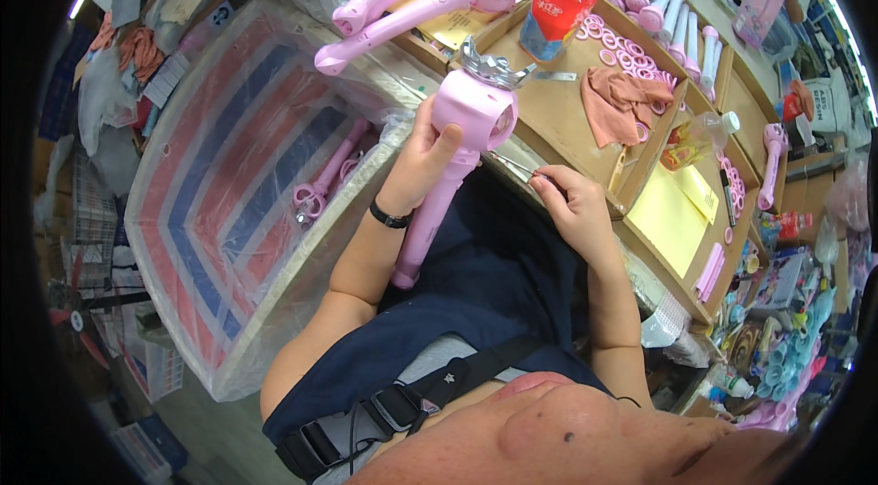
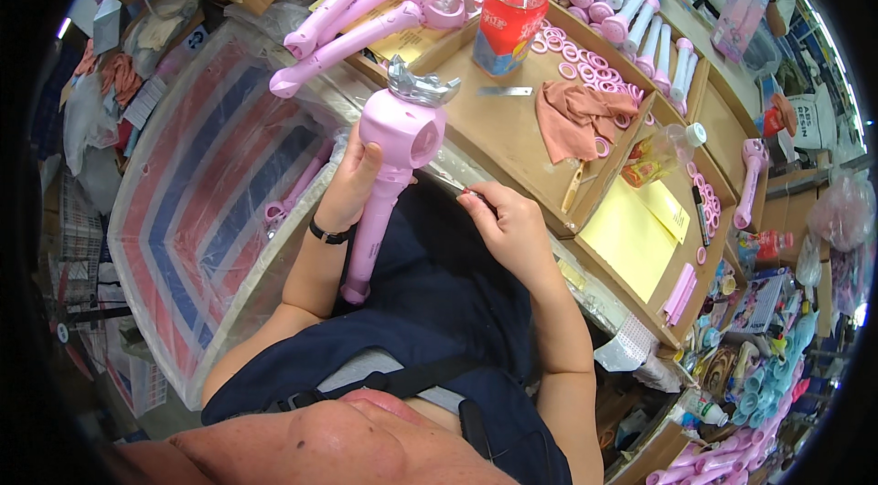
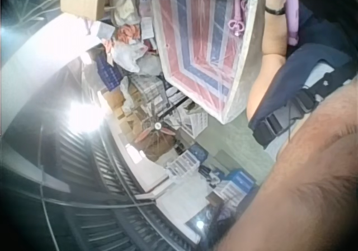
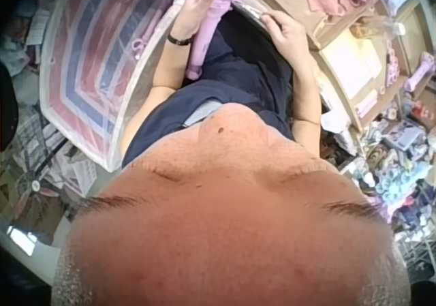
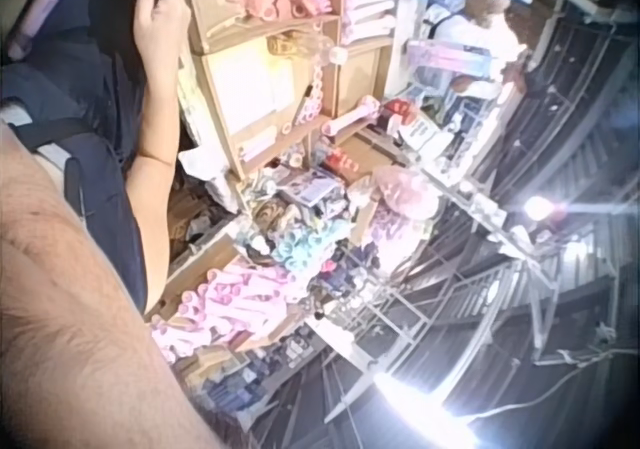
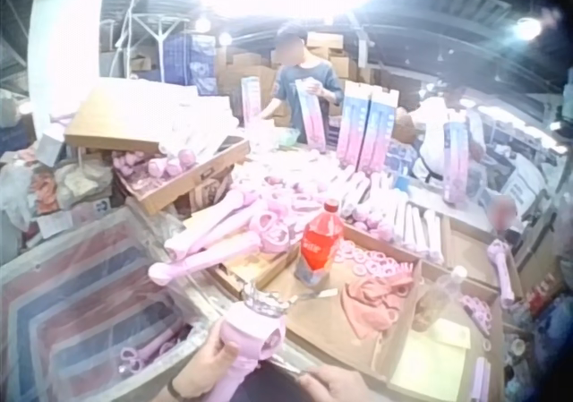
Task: The person assembles pink plastic wands by wiping the wand head with a cloth, inserting a small metal piece into the handle, and attaching a pink ring to the wand head. The person repeats this process for multiple wands.
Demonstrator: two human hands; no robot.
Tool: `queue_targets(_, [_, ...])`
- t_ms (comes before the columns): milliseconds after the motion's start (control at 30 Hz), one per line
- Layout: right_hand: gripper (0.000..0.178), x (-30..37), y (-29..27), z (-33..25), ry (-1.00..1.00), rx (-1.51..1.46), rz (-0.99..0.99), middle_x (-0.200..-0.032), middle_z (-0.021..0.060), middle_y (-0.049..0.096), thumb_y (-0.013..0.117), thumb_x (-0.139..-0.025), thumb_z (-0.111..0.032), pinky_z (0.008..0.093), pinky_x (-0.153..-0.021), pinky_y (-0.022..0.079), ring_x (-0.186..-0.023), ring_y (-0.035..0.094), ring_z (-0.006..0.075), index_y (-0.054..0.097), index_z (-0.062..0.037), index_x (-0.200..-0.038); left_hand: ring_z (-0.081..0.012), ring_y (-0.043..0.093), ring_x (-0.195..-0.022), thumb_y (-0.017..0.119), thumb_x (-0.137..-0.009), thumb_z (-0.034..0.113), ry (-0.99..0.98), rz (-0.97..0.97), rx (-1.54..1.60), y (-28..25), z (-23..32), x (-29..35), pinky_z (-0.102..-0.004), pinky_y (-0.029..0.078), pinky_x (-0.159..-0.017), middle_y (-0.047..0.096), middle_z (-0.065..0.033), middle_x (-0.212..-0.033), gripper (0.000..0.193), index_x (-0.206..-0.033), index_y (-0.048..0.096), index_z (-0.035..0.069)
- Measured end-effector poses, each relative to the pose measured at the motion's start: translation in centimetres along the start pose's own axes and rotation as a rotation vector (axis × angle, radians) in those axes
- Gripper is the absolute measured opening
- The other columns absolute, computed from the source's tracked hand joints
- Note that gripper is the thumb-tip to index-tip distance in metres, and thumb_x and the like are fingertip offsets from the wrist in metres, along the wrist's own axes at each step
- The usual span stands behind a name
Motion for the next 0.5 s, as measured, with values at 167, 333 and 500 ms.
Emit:
queue_targets(167, [0.013, 0.1, 0.2, -1.0, -0.269, 0.201, 0.135, -0.068, 0.0084, 0.058, 0.066, -0.082, -0.016, 0.0307, -0.054, 0.045, -0.06, 0.057, 0.0241, 0.063, -0.0044, -0.087, -0.013, 0.059, -0.081, 0.052, -0.087, 0.054, -0.007, 0.0, -0.007, 0.0, 0.4, -0.1, -0.027, 0.053, -0.066, 0.053, -0.0087, -0.108, 0.074, -0.137, 0.025, 0.007])
queue_targets(333, [0.015, 0.1, 0.3, -1.9, -0.495, 0.508, 0.233, -0.065, 0.0058, 0.053, 0.07, -0.078, -0.017, 0.0335, -0.051, 0.044, -0.058, 0.056, 0.0235, 0.061, -0.0089, -0.088, -0.014, 0.061, -0.075, 0.051, -0.085, 0.058, -0.055, 0.035, 0.065, 0.2, 0.4, 0.2, -0.0268, 0.053, -0.064, 0.056, -0.0097, -0.103, 0.074, -0.134, 0.029, 0.006])
queue_targets(500, [0.014, 0.5, -0.2, -1.5, -0.414, 0.506, 0.21, -0.068, 0.0057, 0.054, 0.068, -0.08, -0.018, 0.0337, -0.053, 0.045, -0.06, 0.056, 0.0239, 0.062, -0.0094, -0.089, -0.016, 0.062, -0.068, 0.037, -0.086, 0.067, -0.039, 0.042, 0.165, -1.1, 0.7, -0.4, -0.0268, 0.053, -0.061, 0.061, -0.0125, -0.09, 0.075, -0.127, 0.041, 0.005])
Point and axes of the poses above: each hand's wrist, its own x-axis away from the middle knuckle, its own y-axis out of the palm, z = x × y, the point moved 4 cm from there along -x, towards the middle knuckle
